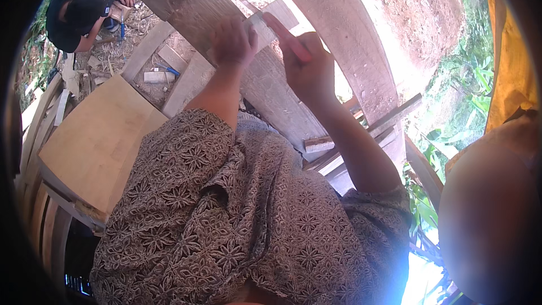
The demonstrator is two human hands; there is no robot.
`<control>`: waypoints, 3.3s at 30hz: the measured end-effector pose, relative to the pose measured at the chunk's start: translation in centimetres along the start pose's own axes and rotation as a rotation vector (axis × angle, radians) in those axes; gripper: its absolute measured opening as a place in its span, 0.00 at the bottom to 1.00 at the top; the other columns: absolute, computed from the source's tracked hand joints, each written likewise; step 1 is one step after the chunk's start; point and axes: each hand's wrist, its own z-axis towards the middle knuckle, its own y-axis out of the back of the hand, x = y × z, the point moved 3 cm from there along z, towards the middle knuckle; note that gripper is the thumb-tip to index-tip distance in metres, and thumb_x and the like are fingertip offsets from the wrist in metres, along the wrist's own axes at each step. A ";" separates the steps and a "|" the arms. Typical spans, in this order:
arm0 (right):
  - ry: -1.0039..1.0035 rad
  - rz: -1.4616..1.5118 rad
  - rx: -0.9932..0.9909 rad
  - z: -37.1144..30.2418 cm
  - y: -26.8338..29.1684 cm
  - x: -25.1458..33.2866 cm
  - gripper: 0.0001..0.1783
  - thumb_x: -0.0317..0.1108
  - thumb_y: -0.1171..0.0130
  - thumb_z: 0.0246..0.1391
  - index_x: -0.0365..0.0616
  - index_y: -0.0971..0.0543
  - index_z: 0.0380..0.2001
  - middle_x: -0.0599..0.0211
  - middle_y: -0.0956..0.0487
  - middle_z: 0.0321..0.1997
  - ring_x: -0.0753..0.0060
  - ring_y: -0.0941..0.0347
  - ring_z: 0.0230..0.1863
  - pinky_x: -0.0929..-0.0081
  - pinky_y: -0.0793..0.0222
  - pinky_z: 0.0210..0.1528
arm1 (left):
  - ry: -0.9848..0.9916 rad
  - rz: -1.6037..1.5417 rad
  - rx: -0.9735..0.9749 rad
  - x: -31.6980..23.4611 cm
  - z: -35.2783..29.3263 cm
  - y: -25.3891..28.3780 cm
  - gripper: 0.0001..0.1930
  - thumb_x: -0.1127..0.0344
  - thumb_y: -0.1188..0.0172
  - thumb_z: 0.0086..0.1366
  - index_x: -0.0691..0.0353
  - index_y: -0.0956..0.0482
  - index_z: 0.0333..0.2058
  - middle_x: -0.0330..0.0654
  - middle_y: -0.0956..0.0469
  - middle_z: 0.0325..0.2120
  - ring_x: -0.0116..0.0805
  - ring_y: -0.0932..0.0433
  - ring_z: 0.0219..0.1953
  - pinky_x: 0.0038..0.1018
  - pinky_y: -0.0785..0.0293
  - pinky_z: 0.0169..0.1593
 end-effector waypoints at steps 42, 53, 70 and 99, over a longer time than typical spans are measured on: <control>0.055 -0.065 0.104 16.2 -17.5 -4.5 0.19 0.45 0.39 0.59 0.36 0.16 0.31 0.42 0.17 0.34 0.40 0.18 0.37 0.49 0.23 0.43 | -0.105 0.099 -0.190 0.7 0.2 -0.5 0.20 0.51 0.41 0.60 0.57 0.29 0.45 0.47 0.26 0.41 0.51 0.26 0.45 0.48 0.30 0.47; -0.002 0.240 -0.192 13.3 -9.3 -2.2 0.29 0.53 0.39 0.64 0.35 0.23 0.23 0.42 0.23 0.22 0.41 0.24 0.25 0.51 0.31 0.29 | -0.084 0.057 -0.145 0.9 0.4 -0.8 0.19 0.50 0.42 0.61 0.57 0.31 0.42 0.47 0.27 0.40 0.50 0.26 0.45 0.50 0.32 0.47; -0.150 0.236 0.090 -5.3 4.6 -3.7 0.16 0.42 0.34 0.64 0.39 0.23 0.32 0.76 0.26 0.23 0.86 0.36 0.25 0.79 0.40 0.27 | -0.102 0.133 -0.059 0.3 0.8 -0.4 0.19 0.52 0.45 0.63 0.60 0.29 0.45 0.50 0.27 0.43 0.50 0.26 0.49 0.47 0.33 0.54; -0.210 0.035 0.084 1.3 -3.0 -1.2 0.21 0.40 0.32 0.59 0.41 0.28 0.19 0.58 0.31 0.16 0.55 0.34 0.17 0.63 0.36 0.24 | -0.034 0.109 0.051 0.6 0.9 0.2 0.22 0.49 0.41 0.61 0.58 0.29 0.46 0.48 0.29 0.42 0.49 0.28 0.45 0.47 0.33 0.46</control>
